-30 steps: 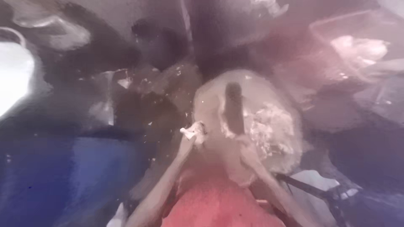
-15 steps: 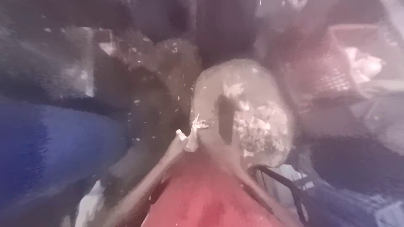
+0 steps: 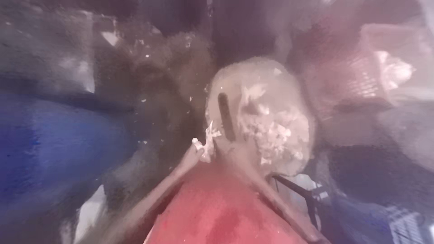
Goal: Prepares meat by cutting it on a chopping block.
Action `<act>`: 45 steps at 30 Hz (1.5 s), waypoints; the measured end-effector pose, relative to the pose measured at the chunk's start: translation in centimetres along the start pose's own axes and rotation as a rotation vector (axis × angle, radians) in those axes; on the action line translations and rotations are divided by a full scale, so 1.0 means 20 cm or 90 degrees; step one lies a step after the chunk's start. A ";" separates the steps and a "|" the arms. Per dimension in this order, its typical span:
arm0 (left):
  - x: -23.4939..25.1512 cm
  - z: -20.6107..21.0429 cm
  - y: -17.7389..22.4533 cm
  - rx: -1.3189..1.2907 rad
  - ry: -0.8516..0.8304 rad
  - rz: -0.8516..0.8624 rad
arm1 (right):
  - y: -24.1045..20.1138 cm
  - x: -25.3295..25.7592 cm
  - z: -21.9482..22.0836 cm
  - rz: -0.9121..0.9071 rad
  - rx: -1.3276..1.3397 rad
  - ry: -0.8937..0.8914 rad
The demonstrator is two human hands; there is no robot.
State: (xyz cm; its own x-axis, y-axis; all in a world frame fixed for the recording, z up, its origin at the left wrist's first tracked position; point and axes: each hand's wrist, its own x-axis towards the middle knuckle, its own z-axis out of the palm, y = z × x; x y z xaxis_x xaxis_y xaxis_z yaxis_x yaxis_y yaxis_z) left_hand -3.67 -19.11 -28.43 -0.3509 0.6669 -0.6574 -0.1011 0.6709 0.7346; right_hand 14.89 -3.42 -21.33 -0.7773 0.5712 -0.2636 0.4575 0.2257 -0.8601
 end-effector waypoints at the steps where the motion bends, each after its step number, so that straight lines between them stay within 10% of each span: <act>1: -0.01 0.01 -0.01 -0.001 -0.005 -0.004 | -0.08 -0.04 0.01 -0.027 0.046 0.057; 8: 0.02 -0.01 0.20 -0.003 0.034 0.113 | 0.32 0.02 -0.01 0.151 0.149 -0.026; 15: 0.24 0.08 0.27 0.251 -0.020 0.111 | -0.14 -0.08 -0.28 -0.159 0.017 0.250; 20: 0.18 0.14 0.12 0.124 0.042 0.106 | 0.19 -0.13 0.06 -0.004 0.039 -0.061; 25: 0.07 -0.02 0.08 -0.068 0.167 0.075 | 0.03 -0.25 -0.05 -0.005 0.003 0.138; 29: 0.07 -0.15 0.06 -0.116 0.205 0.074 | 0.29 -0.16 -0.17 0.004 -0.077 -0.027; 33: 0.06 -0.14 0.04 -0.103 0.183 0.068 | 0.01 -0.20 -0.11 -0.148 0.028 0.174; 37: 0.06 -0.12 0.05 -0.165 0.181 0.066 | 0.25 -0.11 -0.07 -0.052 0.005 -0.053; 42: 0.03 -0.11 -0.02 -0.206 0.171 0.047 | 0.00 -0.17 -0.02 -0.141 0.123 0.177; 45: 0.03 -0.09 -0.01 -0.212 0.157 0.043 | 0.16 -0.16 -0.01 -0.072 0.046 -0.037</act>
State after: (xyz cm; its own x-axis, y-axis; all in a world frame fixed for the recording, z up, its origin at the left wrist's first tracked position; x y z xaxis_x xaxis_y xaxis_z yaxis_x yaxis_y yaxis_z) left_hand -5.57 -19.45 -28.56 -0.5753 0.5816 -0.5752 -0.3513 0.4594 0.8158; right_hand 18.91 -4.44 -23.16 -0.8469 0.4980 -0.1864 0.3351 0.2277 -0.9143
